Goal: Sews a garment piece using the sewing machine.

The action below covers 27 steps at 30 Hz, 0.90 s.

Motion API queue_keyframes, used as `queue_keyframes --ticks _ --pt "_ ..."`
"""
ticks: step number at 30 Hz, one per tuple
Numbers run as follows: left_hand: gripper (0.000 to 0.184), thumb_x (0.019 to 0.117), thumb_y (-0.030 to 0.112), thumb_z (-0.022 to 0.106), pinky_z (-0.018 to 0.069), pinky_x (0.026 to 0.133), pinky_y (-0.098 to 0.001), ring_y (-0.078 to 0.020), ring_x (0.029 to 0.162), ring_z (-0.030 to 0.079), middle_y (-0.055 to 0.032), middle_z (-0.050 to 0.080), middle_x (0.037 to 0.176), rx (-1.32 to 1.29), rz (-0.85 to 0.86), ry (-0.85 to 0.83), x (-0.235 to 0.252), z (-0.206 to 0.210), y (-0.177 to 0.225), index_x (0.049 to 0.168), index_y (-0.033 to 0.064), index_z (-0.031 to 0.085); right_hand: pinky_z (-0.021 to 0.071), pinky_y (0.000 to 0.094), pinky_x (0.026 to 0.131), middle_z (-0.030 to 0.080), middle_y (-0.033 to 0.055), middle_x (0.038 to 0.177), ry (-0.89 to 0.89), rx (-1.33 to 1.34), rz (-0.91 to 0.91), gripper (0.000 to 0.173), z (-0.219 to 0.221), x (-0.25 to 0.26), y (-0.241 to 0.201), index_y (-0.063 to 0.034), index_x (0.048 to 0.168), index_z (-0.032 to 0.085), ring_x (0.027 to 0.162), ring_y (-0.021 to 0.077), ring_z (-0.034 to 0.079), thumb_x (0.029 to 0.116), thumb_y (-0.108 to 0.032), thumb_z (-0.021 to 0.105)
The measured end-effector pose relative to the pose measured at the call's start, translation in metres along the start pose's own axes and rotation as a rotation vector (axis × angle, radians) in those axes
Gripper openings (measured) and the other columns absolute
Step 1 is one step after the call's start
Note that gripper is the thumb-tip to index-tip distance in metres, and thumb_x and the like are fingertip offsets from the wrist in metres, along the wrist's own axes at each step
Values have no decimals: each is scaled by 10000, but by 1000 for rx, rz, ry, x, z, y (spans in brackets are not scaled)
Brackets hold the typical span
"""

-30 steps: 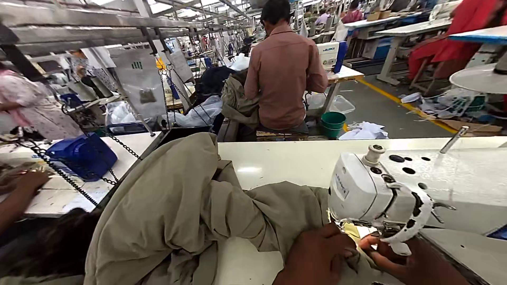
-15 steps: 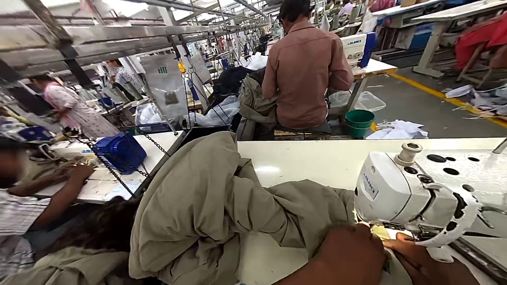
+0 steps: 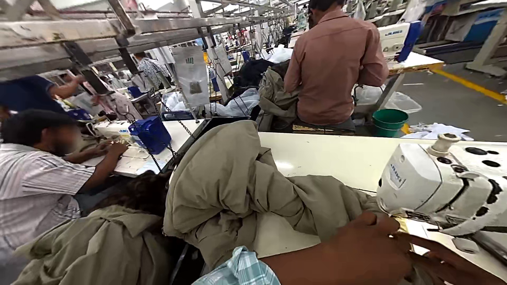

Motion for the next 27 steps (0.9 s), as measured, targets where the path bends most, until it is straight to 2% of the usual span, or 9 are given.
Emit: queue_keyframes --ticks 3,5,7,10,15,18,22,25,27 --pt "220 931 61 641 408 1057 -496 -283 1270 559 -26 720 1204 -71 21 -28 2 6 -6 1111 87 766 558 590 872 741 284 1061 7 -112 32 246 0 -6 4 74 1065 759 952 450 728 951 89 541" --pt "194 931 64 644 388 1079 -495 -281 1302 537 -38 709 1233 -65 16 -87 -1 1 -5 1079 73 768 568 628 762 751 250 965 63 -223 96 223 -6 -2 21 36 1057 769 857 434 737 962 16 568" --pt "143 907 74 686 369 1092 -472 -276 1306 525 -49 713 1190 0 51 -125 -5 -13 4 1014 75 781 531 633 662 733 201 857 228 -273 208 241 -13 -5 61 -6 970 770 719 379 697 950 -168 593" --pt "139 903 112 695 360 1095 -476 -276 1305 514 -48 701 1190 20 76 -164 -8 -15 2 1013 87 777 506 531 586 726 101 818 296 -233 218 272 -8 -2 70 -73 911 778 602 243 620 887 -247 570" --pt "253 935 124 640 401 1049 -487 -281 1256 549 -35 666 1320 -86 70 -117 -5 -2 -2 1167 92 736 516 318 507 762 72 973 80 25 37 350 4 1 34 -110 1078 788 594 112 613 834 -94 537" --pt "224 974 142 611 434 1055 -467 -265 1244 572 -25 691 1270 -76 67 -67 -5 1 -2 1140 87 750 536 309 563 731 23 805 171 -52 44 267 9 -2 43 -90 910 786 624 77 625 855 -177 540" --pt "143 984 149 641 473 1073 -421 -213 1196 613 -8 717 1150 -92 26 36 -17 -3 3 1038 111 768 572 568 667 742 106 844 259 -199 173 200 -5 -1 44 -56 948 781 737 281 715 903 -152 612" --pt "162 988 223 620 550 930 -432 -218 1064 649 2 708 1071 -53 33 64 -18 -1 -2 997 139 758 599 529 744 766 49 945 169 -151 113 198 -1 2 23 -127 1006 791 845 234 736 918 -121 615" --pt "208 982 248 582 565 786 -431 -241 952 653 -12 702 1014 -48 60 106 -17 3 -5 997 135 756 602 426 802 730 21 986 46 -30 6 206 0 11 5 -125 1008 761 918 170 705 894 -42 611"
Point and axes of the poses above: each hand's wrist, its own x-axis towards the middle knuckle, its own z-axis out of the palm, y = z × x, the point moved 7 cm from there along x, towards the middle knuckle
